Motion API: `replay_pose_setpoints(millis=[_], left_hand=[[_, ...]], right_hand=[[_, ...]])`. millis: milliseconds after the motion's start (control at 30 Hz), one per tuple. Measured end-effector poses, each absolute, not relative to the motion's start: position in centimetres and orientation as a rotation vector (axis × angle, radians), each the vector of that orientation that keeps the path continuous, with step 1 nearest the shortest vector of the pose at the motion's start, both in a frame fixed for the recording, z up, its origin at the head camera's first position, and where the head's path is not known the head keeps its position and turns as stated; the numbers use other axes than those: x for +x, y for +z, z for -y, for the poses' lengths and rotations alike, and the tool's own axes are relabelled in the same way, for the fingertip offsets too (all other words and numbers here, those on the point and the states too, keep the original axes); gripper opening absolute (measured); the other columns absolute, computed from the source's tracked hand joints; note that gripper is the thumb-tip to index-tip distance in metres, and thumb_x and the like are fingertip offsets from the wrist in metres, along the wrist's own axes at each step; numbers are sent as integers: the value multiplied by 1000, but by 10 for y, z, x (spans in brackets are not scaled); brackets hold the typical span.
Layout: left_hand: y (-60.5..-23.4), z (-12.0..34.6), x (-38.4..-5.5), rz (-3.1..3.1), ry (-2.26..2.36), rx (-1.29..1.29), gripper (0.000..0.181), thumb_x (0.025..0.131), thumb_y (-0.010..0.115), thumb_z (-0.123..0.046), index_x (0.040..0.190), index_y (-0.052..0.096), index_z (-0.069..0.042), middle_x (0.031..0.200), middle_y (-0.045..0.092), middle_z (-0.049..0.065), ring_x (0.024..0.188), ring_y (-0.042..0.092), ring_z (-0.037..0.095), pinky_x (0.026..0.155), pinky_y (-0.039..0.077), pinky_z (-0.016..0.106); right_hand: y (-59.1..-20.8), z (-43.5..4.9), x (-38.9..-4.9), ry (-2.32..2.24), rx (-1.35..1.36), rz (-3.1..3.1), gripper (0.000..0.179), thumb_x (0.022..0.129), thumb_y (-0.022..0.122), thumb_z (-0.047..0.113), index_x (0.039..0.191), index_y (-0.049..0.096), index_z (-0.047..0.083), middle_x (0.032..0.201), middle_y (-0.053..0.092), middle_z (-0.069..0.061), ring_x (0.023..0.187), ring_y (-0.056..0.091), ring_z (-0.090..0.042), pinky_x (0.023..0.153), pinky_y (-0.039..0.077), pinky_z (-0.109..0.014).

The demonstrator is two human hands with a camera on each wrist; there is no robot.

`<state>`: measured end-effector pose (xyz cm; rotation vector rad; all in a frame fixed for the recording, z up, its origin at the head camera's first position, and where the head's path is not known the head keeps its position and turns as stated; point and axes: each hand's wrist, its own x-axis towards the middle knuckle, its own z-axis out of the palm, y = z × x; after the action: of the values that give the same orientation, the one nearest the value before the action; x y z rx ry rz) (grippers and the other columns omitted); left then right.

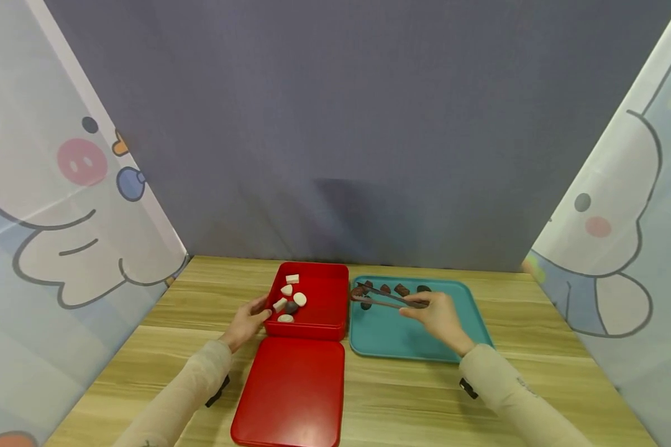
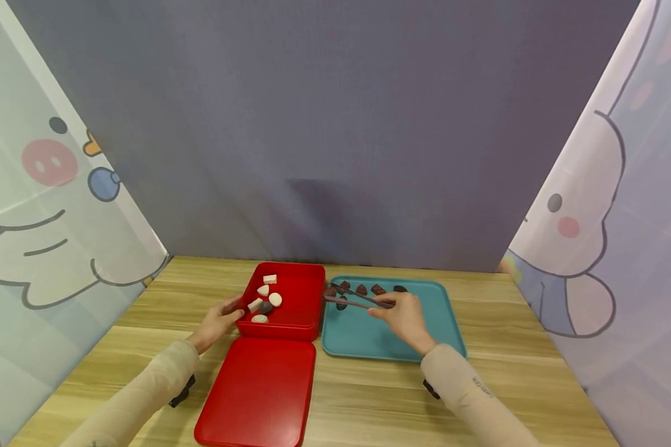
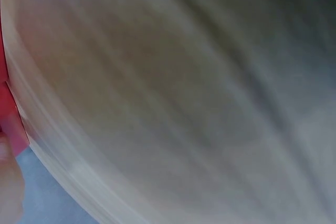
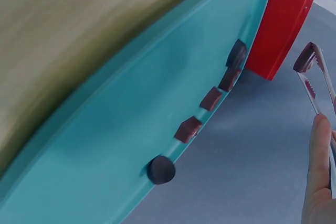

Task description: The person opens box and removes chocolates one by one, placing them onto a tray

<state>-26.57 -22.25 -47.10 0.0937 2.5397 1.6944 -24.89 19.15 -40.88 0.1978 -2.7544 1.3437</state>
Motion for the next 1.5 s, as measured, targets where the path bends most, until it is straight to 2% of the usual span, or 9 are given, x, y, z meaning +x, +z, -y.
replay_pose_setpoints(millis=[167,367,500,567,700,967,1233,1500], left_hand=[[-471,222,-264,-2528,1709,93,52,95,46,-10,143,28,0,143,33,24,131,34,36,104,34,48],[-472,222,-265,-2524,1705,99,52,96,45,-11,143,27,0,143,32,24,131,34,36,105,33,48],[-471,223,-266,-2522,1720,105,52,96,46,-12,143,28,0,144,32,24,131,34,37,105,32,48],[-471,223,-265,-2523,1723,108,52,96,46,-12,143,28,0,143,32,24,131,34,37,105,32,49],[-471,224,-265,-2520,1722,104,52,96,46,-12,143,28,0,143,33,24,131,35,37,104,33,49],[-472,225,-268,-2491,1735,113,52,96,45,-12,144,27,-1,144,31,23,132,33,36,106,32,48],[-467,221,-268,-2490,1717,100,53,96,47,-12,144,28,-2,144,32,24,130,35,37,104,35,47],[-469,225,-269,-2468,1748,140,52,96,45,-9,144,25,1,144,31,25,131,33,38,105,33,48]], right_hand=[[-412,-201,-249,1299,196,2740,32,74,76,26,102,71,10,108,65,-15,71,59,-14,53,45,-27],[-416,-209,-248,1264,192,2738,32,76,75,24,102,71,7,102,67,-17,58,52,-13,46,38,-25],[-420,-214,-249,1254,183,2728,30,76,74,23,101,71,6,98,68,-17,61,55,-15,47,40,-24],[-423,-216,-248,1238,192,2724,31,76,74,23,102,71,5,98,68,-17,70,60,-17,52,45,-25],[-427,-221,-247,1212,193,2732,31,77,74,22,102,71,4,99,68,-16,79,63,-21,58,50,-26],[-430,-227,-246,1155,191,2754,32,77,74,22,101,70,1,96,69,-16,72,62,-16,56,49,-27],[-438,-231,-247,1140,167,2764,29,77,74,20,99,71,1,95,69,-17,77,64,-21,56,49,-27],[-442,-231,-254,1104,166,2788,30,77,73,20,100,71,2,96,69,-17,71,63,-17,56,49,-28]])
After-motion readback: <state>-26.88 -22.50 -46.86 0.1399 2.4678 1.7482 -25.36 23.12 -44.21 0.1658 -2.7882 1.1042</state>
